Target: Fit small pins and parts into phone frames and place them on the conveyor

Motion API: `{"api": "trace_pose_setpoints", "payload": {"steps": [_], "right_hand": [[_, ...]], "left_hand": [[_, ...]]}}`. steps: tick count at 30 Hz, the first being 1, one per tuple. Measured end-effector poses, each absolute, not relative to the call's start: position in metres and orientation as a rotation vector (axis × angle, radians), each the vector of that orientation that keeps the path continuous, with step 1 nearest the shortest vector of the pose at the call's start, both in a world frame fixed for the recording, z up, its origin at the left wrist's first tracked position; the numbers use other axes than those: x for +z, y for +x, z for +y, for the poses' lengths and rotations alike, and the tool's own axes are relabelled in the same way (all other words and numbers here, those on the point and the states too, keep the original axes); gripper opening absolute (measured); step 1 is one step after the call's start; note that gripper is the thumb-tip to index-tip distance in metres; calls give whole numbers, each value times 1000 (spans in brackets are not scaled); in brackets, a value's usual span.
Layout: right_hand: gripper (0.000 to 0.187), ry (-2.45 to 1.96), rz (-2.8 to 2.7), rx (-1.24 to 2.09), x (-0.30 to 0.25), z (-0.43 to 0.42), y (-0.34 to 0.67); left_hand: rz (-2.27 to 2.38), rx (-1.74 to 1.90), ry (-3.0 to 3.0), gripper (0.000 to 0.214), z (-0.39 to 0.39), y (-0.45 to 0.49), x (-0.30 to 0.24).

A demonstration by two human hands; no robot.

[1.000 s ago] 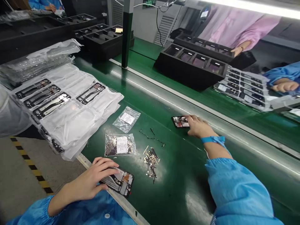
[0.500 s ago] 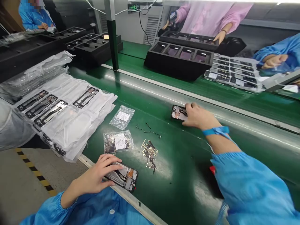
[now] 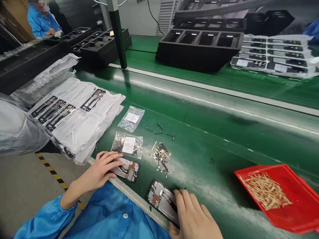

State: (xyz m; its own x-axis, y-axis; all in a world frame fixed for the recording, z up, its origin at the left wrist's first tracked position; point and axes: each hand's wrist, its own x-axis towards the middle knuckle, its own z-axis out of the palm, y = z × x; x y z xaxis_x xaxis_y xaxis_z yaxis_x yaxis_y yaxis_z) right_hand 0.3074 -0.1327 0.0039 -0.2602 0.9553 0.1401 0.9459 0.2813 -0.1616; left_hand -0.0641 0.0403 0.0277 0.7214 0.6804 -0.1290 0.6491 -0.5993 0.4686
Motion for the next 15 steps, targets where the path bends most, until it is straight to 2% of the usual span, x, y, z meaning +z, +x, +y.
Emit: {"api": "trace_pose_setpoints", "payload": {"steps": [6, 11, 15], "right_hand": [[27, -1770, -2169, 164, 1, -84, 303], [25, -1767, -2114, 268, -21, -47, 314], [22, -1725, -1991, 404, -15, -45, 312]], "left_hand": [[941, 200, 2529, 49, 36, -54, 46], [701, 476, 2415, 27, 17, 1, 43], [880, 688, 2189, 24, 14, 35, 35]]}}
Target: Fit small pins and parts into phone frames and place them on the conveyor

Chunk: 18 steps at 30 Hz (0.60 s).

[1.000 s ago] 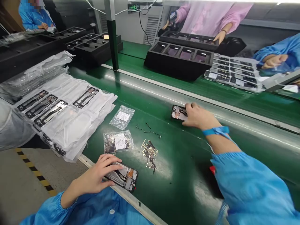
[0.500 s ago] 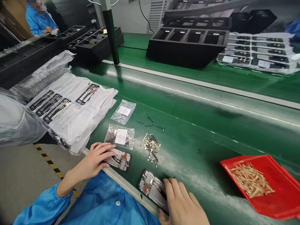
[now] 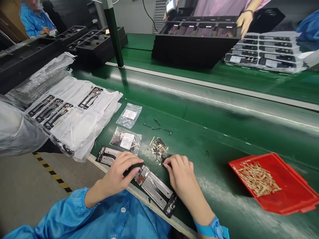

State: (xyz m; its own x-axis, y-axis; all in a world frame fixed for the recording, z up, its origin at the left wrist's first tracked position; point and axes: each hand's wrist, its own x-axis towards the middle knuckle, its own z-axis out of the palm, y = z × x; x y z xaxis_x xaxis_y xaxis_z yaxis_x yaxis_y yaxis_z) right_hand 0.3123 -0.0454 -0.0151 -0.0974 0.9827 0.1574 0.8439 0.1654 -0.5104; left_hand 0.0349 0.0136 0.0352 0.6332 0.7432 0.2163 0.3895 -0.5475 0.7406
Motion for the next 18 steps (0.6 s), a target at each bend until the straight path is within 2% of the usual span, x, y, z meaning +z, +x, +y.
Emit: {"api": "trace_pose_setpoints", "payload": {"steps": [5, 9, 12, 18], "right_hand": [[21, -1504, -1628, 781, 10, -48, 282], [30, -1471, -1343, 1049, 16, -53, 266], [34, -1456, -1218, 1123, 16, -59, 265], [24, -1387, -1179, 1162, 16, -64, 269]], "left_hand": [[948, 589, 2040, 25, 22, 67, 31], [915, 633, 1950, 37, 27, 79, 27], [972, 675, 1918, 37, 28, 79, 26], [987, 701, 1952, 31, 28, 77, 25]]}}
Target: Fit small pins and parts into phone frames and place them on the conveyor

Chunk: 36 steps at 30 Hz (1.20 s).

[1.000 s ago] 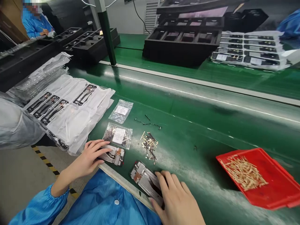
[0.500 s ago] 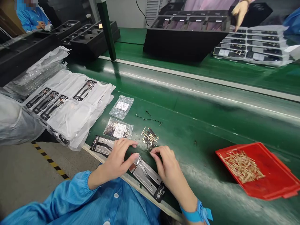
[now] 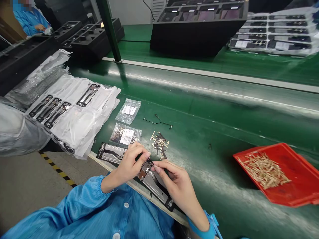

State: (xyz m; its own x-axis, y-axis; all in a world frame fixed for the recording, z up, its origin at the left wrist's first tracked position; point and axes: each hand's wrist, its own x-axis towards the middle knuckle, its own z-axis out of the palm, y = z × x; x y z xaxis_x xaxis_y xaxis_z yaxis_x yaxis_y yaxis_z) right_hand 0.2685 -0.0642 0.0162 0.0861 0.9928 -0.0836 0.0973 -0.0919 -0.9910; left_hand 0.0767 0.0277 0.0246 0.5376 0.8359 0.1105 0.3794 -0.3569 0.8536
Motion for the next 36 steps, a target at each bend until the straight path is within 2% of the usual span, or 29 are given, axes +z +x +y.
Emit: {"api": "trace_pose_setpoints", "payload": {"steps": [27, 33, 36], "right_hand": [[10, -1371, -1137, 950, 29, -77, 254], [12, -1313, -974, 988, 25, -79, 254], [14, -1297, -910, 946, 22, -78, 248]], "left_hand": [[725, 809, 2264, 21, 34, 76, 21], [790, 736, 2045, 27, 31, 81, 7], [769, 628, 1756, 38, 11, 84, -1]]}}
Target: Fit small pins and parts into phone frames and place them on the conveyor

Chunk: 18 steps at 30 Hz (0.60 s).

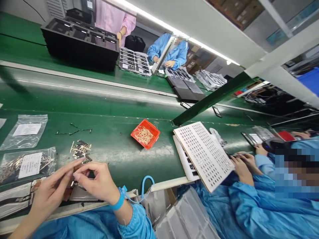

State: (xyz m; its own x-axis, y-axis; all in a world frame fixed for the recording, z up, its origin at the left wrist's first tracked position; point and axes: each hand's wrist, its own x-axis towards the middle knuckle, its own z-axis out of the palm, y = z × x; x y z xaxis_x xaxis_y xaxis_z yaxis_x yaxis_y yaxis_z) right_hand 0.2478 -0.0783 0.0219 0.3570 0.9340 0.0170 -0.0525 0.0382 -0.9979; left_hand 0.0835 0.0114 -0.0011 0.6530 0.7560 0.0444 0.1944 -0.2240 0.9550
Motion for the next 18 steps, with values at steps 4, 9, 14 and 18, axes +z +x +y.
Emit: {"api": "trace_pose_setpoints", "payload": {"steps": [4, 9, 14, 18], "right_hand": [[9, -1384, -1001, 683, 19, -75, 237], [18, -1658, -1170, 316, 25, -85, 256], [21, -1907, -960, -109, 33, -109, 360], [22, -2059, -880, -380, 38, -121, 408]], "left_hand": [[728, 577, 1238, 55, -19, 89, -8], [814, 781, 873, 37, -17, 100, 2], [875, 659, 1006, 47, 11, 102, 22], [867, 405, 1184, 53, 21, 103, 27]]}}
